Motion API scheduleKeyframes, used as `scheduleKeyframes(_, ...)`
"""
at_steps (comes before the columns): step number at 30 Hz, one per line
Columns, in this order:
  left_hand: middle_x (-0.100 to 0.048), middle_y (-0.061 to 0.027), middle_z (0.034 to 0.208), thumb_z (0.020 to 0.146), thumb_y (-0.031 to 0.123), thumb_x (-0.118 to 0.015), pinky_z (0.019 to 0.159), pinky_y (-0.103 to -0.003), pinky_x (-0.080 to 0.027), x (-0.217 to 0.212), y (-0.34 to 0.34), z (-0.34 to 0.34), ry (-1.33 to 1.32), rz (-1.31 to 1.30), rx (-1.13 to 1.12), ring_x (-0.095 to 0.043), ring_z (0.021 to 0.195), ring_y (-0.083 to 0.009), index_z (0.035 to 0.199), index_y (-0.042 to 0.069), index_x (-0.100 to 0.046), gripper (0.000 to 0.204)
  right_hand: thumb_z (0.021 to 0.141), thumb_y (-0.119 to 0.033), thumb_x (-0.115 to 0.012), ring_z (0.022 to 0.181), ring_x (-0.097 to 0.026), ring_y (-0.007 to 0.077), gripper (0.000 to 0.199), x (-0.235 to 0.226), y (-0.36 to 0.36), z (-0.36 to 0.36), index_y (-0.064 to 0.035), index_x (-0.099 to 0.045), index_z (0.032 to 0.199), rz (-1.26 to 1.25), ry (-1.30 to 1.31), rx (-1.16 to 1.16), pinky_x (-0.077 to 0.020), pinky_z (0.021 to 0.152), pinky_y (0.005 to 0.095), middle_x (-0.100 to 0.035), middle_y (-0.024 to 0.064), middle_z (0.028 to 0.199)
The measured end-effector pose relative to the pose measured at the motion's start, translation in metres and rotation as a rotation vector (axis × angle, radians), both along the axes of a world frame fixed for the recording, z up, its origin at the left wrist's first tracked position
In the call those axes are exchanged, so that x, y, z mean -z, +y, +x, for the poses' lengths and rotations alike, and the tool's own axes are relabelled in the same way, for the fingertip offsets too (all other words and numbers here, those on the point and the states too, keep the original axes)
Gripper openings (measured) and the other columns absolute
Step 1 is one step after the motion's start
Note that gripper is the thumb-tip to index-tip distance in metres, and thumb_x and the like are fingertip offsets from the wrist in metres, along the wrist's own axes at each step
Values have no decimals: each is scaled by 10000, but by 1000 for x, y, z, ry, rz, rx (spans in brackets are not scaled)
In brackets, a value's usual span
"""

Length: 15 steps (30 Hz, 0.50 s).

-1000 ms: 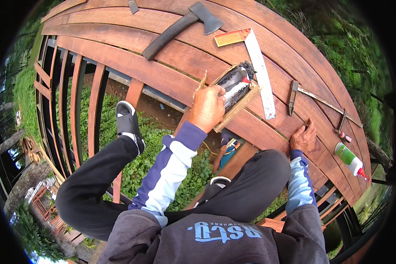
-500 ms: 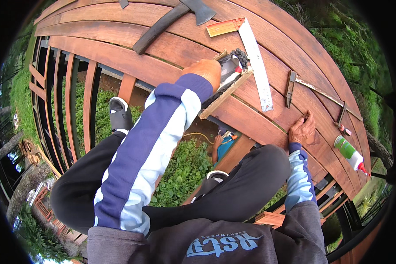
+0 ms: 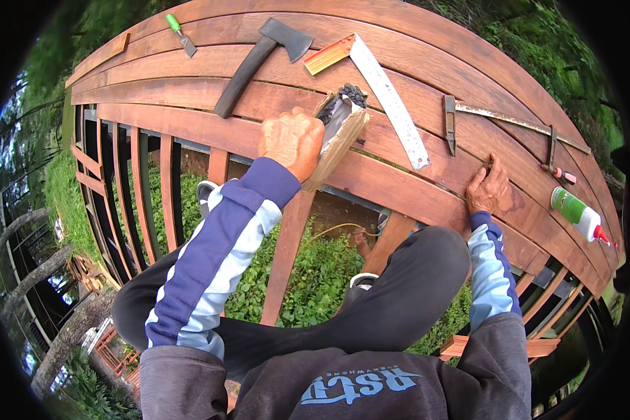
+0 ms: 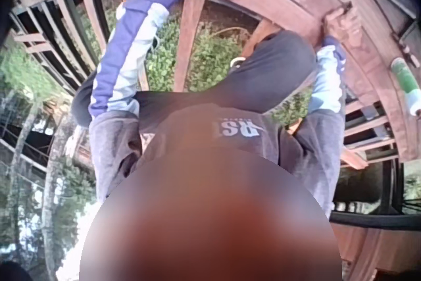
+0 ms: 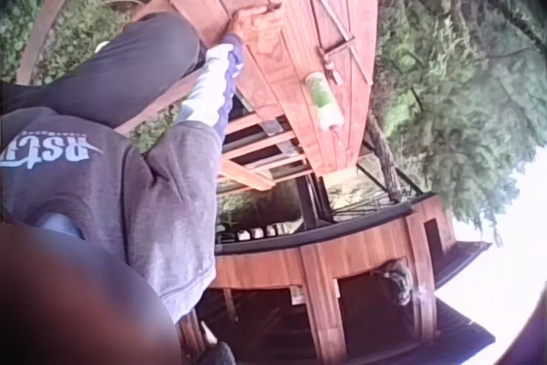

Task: The person aligns and secures wooden planks on a curved wooden frame using nails and a hammer. They repeatedly position planks, tap them into place, and drive nails to fasten them. Tools including a hammer, square, and glue are visible on the structure.

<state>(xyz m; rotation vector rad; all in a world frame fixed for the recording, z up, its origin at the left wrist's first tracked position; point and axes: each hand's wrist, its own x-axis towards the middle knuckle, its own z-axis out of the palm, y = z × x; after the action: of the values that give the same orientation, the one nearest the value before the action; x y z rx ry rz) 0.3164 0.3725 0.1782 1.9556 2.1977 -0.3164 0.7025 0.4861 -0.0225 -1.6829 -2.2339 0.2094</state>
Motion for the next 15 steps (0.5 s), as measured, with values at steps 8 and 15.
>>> scheduleKeyframes(8,-646,-32,723,982,218,-612,429,-181,-379,-90,-1,-44,-684,86,-825,-568,503,-70,1068,-15,-675,256,888,-183,-569,1061,-542,340,437,-1,0,0,-145,-538,1323,32,50,-4,-418,919,482,-588,126,1135)
scheduleKeyframes(15,-682,-97,716,926,142,-691,460,-199,-441,-35,-3,80,-1456,-21,-616,-613,536,-112,1308,-18,-552,436,939,-201,-455,961,-600,358,367,4,1,14,-36,-604,1232,103,477,-29,-462,905,440,-629,193,1041)
